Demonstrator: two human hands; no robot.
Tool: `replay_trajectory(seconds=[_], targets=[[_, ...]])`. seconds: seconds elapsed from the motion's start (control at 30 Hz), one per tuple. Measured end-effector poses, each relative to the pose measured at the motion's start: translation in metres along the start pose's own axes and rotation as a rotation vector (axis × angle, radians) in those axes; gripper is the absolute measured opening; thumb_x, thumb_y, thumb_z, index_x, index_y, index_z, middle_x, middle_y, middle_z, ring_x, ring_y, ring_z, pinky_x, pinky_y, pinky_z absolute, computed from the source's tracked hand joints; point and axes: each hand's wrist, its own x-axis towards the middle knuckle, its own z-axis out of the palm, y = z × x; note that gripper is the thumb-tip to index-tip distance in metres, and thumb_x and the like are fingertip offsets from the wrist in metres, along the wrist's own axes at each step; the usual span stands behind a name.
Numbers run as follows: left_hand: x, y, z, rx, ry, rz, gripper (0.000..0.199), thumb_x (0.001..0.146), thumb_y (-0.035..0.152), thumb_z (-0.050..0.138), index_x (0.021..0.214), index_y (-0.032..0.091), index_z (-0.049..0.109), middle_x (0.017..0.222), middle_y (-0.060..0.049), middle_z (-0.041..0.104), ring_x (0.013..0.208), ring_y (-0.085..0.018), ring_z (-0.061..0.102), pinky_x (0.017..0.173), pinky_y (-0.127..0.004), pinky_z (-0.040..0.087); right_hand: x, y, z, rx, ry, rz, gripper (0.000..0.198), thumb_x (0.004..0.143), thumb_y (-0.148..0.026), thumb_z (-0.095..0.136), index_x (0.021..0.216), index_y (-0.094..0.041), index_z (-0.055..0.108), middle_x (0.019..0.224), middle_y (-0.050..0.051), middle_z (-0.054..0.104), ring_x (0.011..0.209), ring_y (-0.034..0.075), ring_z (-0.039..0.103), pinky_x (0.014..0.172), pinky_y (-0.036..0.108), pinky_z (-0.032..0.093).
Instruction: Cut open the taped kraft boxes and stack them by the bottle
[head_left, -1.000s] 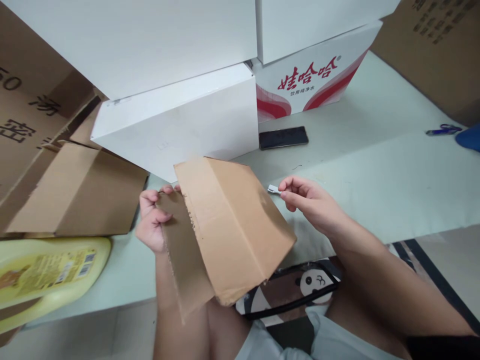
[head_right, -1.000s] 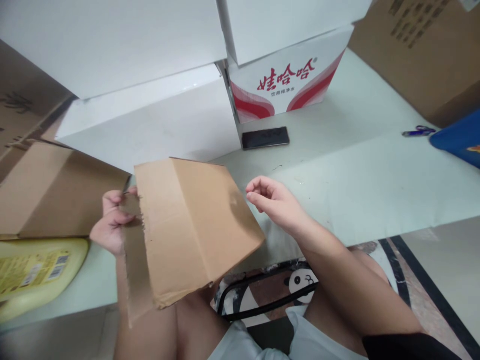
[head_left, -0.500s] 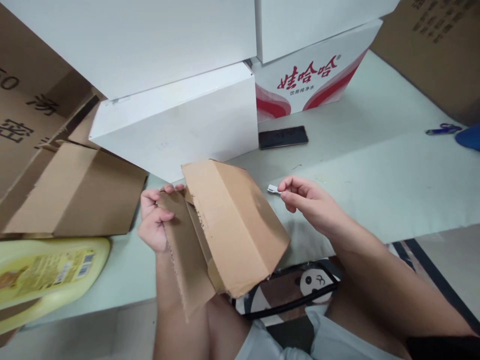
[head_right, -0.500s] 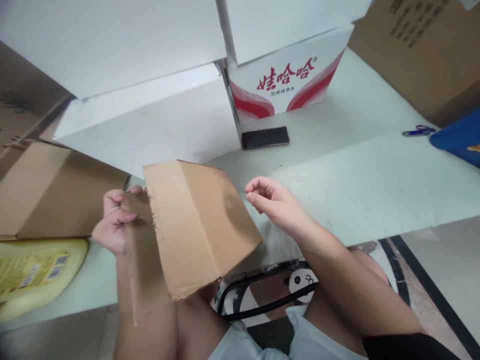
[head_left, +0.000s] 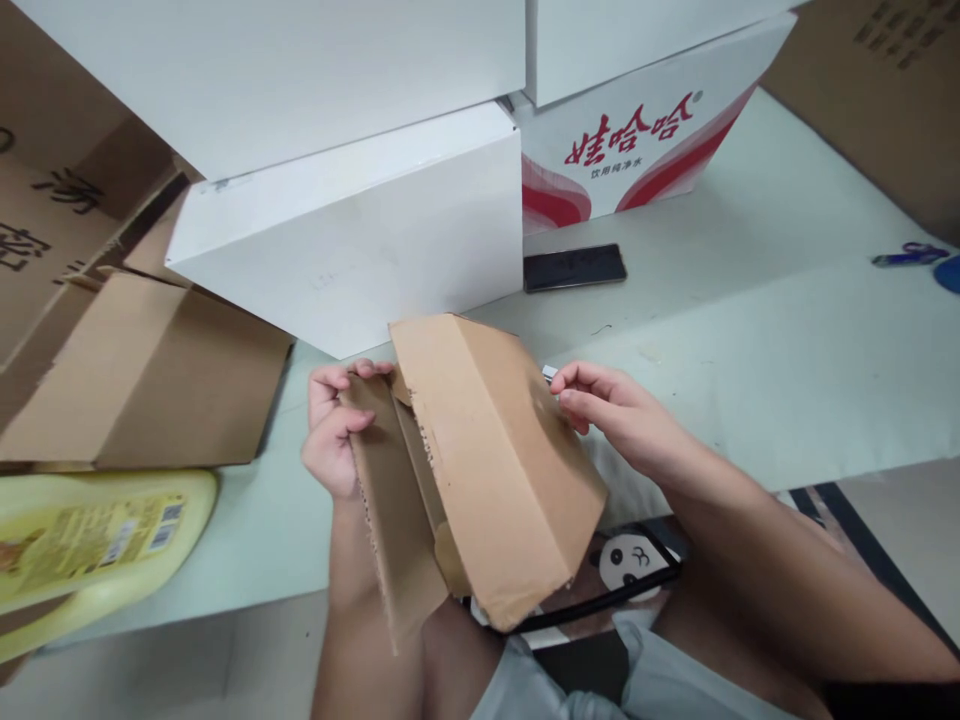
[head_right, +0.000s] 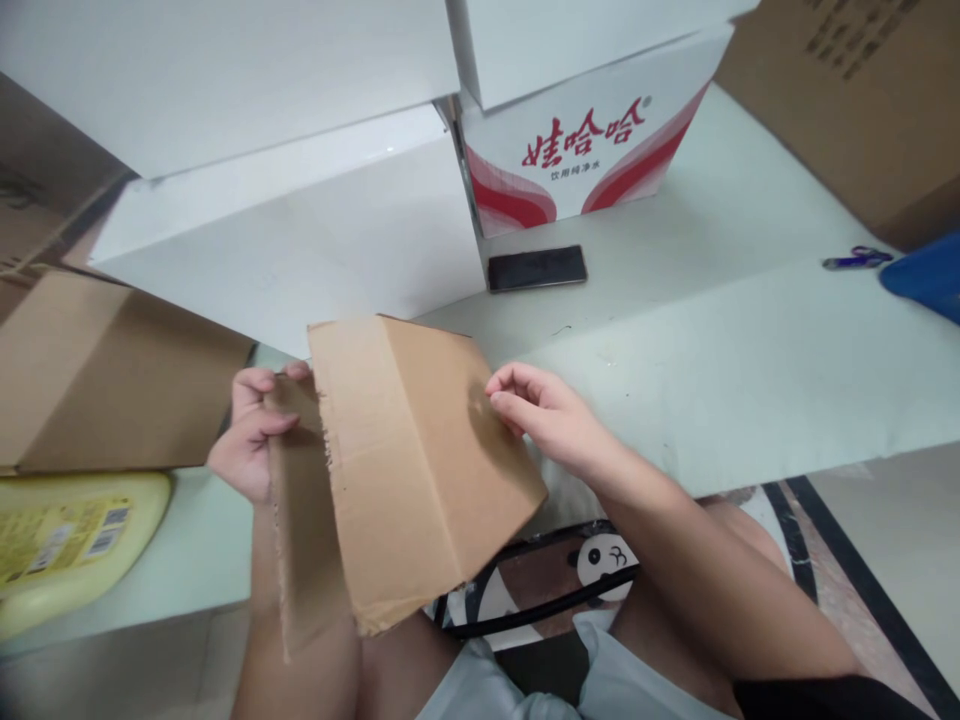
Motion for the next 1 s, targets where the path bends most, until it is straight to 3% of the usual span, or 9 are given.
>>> replay_trajectory(seconds=[0.23,0.4,0.67,1.0], targets=[[0.001,0.002,-0.004,0.043,-0.020,0.009,0.031,0.042,0.008,0.055,0.070,0.020,0.052,0.080,-0.001,0.058,0.085,-0.019,0.061,0.080,-0.032,0.055,-0.002,-0.003,-0.002,0.013,0.014,-0.012,0.017,0.080,-0.037,0.066,0.085,-0.022,0.058,0.068,-0.006,0.048,0.059,0.011,0.043,0.058,0.028,0.037],[0.001,0.005,0.000,0.079,-0.039,0.006,0.035,0.039,0.006,0.058,0.071,0.019,0.048,0.080,-0.002,0.056,0.082,-0.019,0.059,0.088,-0.038,0.053,-0.003,-0.004,-0.003,0.018,0.008,-0.036,0.016,0.081,-0.036,0.066,0.086,-0.022,0.058,0.068,-0.006,0.048,0.060,0.010,0.043,0.059,0.027,0.039],[-0.005,0.006,0.013,0.053,0.054,-0.012,0.034,0.036,0.006,0.057,0.066,0.019,0.049,0.078,-0.002,0.056,0.081,-0.019,0.056,0.083,-0.036,0.053,-0.002,-0.001,-0.006,0.079,-0.121,0.071,0.022,0.079,-0.035,0.073,0.091,-0.021,0.060,0.075,-0.003,0.062,0.064,0.011,0.056,0.065,0.029,0.048],[-0.003,0.006,0.004,0.111,-0.010,0.002,0.034,0.040,0.008,0.055,0.070,0.022,0.049,0.082,-0.001,0.056,0.083,-0.020,0.059,0.086,-0.037,0.055,-0.004,-0.006,-0.005,0.073,-0.135,0.070,0.021,0.080,-0.033,0.074,0.091,-0.021,0.060,0.079,-0.001,0.068,0.065,0.012,0.061,0.067,0.029,0.051]])
